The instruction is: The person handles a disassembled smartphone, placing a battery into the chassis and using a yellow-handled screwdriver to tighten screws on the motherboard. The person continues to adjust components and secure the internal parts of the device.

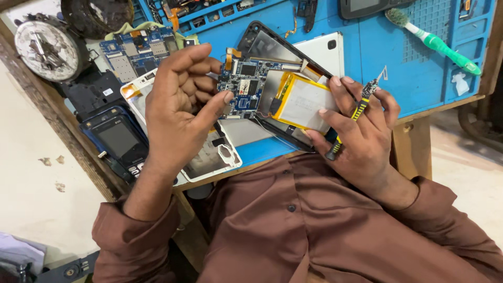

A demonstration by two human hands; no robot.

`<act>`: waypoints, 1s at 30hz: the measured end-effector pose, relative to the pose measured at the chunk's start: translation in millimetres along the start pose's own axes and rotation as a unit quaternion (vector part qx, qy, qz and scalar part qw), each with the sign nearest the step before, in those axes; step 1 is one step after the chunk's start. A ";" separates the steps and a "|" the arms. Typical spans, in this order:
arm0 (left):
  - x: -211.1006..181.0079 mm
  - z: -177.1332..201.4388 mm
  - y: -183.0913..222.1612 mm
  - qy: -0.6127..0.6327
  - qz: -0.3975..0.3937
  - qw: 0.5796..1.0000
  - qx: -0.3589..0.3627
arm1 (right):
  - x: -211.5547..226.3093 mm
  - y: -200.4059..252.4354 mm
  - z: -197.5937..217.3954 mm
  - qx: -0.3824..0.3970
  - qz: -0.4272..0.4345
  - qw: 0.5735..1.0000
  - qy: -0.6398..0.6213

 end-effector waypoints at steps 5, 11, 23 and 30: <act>-0.5 1.0 0.6 0.017 0.016 1.000 -0.008 | 0.0 1.3 3.0 -0.017 0.017 1.000 0.007; -3.6 -1.1 -1.3 0.008 0.027 0.999 -0.026 | 1.3 2.3 5.7 -0.061 0.015 0.998 -0.004; -23.5 -8.5 -24.2 -0.106 0.032 0.994 -0.019 | -4.8 -17.8 26.1 -0.071 0.022 0.995 -0.061; -45.4 -22.9 -41.7 -0.271 0.018 0.962 0.023 | -22.4 -47.3 41.5 -0.097 -0.015 0.986 -0.136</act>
Point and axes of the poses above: each hand's wrist, its own y-axis away from the middle knuckle, its own z-axis out of the back of the hand, x = y × z, the point moved 7 cm from there along -y, towards the middle knuckle, and after that the axes turned 7 degrees about y, right-handed, at the moved point
